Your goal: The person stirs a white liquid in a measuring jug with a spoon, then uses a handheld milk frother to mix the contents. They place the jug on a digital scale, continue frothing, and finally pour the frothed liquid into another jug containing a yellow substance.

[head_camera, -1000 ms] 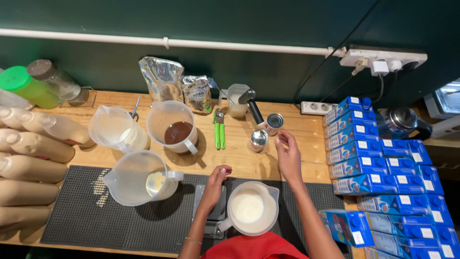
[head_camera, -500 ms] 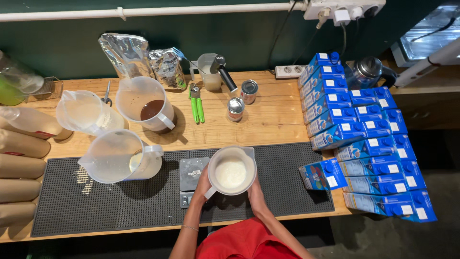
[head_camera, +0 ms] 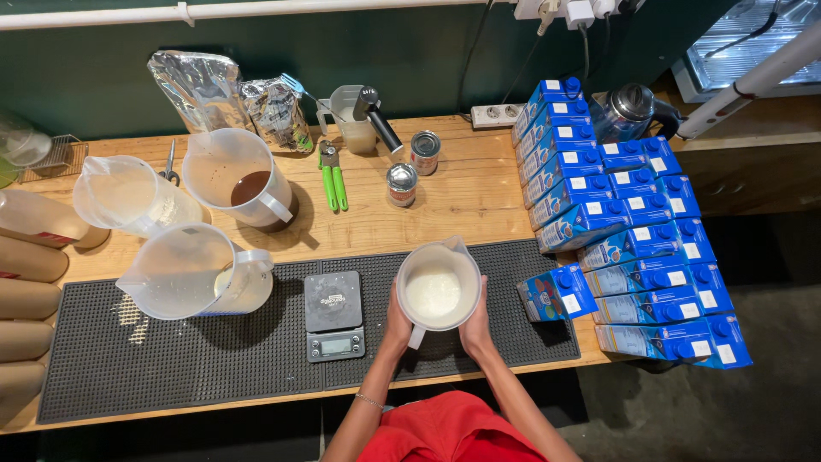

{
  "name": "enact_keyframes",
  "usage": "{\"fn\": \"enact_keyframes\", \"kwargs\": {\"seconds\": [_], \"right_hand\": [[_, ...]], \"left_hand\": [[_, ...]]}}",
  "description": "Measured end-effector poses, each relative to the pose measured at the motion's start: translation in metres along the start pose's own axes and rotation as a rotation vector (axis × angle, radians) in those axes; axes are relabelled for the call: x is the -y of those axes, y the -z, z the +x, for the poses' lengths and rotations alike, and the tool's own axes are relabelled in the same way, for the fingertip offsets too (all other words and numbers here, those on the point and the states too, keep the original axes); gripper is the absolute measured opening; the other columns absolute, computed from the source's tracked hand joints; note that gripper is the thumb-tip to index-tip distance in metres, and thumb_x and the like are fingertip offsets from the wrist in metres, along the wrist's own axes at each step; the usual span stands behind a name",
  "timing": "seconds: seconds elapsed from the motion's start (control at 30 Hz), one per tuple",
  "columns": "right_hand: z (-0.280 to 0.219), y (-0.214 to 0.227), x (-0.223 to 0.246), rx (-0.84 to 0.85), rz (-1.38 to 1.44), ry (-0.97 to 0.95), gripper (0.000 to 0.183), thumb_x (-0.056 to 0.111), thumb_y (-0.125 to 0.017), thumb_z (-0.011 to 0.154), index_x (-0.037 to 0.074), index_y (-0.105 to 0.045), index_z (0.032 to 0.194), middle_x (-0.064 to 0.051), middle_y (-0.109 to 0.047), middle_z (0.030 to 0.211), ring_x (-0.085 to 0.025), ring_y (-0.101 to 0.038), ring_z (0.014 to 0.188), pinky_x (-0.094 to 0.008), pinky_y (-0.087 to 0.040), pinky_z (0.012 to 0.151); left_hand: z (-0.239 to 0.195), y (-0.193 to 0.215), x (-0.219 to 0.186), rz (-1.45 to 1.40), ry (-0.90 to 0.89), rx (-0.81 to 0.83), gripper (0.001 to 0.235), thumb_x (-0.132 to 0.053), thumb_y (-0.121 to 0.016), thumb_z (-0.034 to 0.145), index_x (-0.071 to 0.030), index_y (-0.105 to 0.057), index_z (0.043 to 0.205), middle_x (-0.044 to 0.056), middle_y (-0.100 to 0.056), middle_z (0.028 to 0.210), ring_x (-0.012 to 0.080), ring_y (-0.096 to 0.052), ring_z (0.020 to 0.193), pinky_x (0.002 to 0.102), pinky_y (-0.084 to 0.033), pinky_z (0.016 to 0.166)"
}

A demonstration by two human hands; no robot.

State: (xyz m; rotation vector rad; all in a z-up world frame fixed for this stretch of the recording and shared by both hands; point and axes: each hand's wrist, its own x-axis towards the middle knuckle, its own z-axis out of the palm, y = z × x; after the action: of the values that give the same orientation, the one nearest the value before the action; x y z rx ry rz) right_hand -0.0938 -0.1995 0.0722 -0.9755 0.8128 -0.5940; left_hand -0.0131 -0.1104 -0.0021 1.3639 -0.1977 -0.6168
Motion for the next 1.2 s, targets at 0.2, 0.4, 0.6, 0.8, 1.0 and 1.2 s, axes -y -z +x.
{"fn": "enact_keyframes", "kwargs": {"seconds": [0.2,0.4,0.6,0.8,1.0,1.2], "right_hand": [[0.009,0.011,0.015,-0.013,0.057,-0.024,0.071,0.056,-0.017,0.112,0.011,-0.034,0.166,-0.008,-0.027,0.174,-0.024,-0.025,0.159,-0.040,-0.019,0.133],[0.016,0.022,0.013,0.043,0.025,-0.043,0.072,0.055,-0.015,0.112,0.010,-0.030,0.167,-0.011,-0.025,0.174,-0.026,-0.024,0.159,-0.041,-0.022,0.132],[0.020,0.044,-0.017,-0.031,-0.095,0.097,0.067,0.045,-0.036,0.104,0.016,-0.031,0.164,-0.008,-0.042,0.166,-0.025,-0.041,0.152,-0.043,-0.034,0.125],[-0.005,0.065,-0.085,-0.291,-0.094,-0.062,0.042,0.026,-0.052,0.108,0.005,-0.042,0.142,-0.018,-0.059,0.139,-0.032,-0.064,0.117,-0.046,-0.053,0.093],[-0.060,0.038,-0.143,-0.050,-0.145,-0.396,0.022,0.011,-0.054,0.107,-0.003,-0.061,0.121,-0.029,-0.071,0.109,-0.039,-0.072,0.099,-0.044,-0.057,0.083],[-0.084,-0.076,-0.163,0.189,-0.259,-0.323,0.026,0.013,-0.056,0.103,-0.005,-0.064,0.120,-0.029,-0.077,0.109,-0.035,-0.077,0.098,-0.038,-0.061,0.081]], "left_hand": [[0.007,-0.011,0.016,-0.008,0.031,-0.005,0.055,-0.030,-0.023,0.117,0.001,-0.054,0.151,0.021,-0.053,0.155,0.0257,-0.045,0.145,0.042,-0.027,0.129],[0.006,-0.017,-0.014,0.053,-0.023,0.036,0.052,-0.025,-0.024,0.116,-0.004,-0.053,0.153,0.013,-0.052,0.158,0.0201,-0.043,0.148,0.040,-0.026,0.129],[-0.008,0.002,-0.001,-0.054,0.039,0.046,0.056,-0.042,-0.041,0.105,-0.013,-0.055,0.151,0.009,-0.055,0.158,0.0220,-0.048,0.148,0.038,-0.037,0.123],[-0.057,0.054,-0.005,0.019,0.106,0.047,0.044,-0.037,-0.048,0.105,-0.014,-0.069,0.135,0.007,-0.075,0.122,0.0168,-0.072,0.111,0.029,-0.052,0.097],[-0.089,0.148,0.011,-0.051,0.133,-0.118,0.037,-0.029,-0.054,0.100,-0.008,-0.075,0.122,0.009,-0.077,0.103,0.0179,-0.076,0.095,0.028,-0.054,0.085],[-0.078,0.256,0.006,-0.060,0.068,-0.327,0.030,-0.018,-0.056,0.099,-0.003,-0.076,0.115,0.011,-0.077,0.098,0.0177,-0.072,0.092,0.028,-0.056,0.082]]}}
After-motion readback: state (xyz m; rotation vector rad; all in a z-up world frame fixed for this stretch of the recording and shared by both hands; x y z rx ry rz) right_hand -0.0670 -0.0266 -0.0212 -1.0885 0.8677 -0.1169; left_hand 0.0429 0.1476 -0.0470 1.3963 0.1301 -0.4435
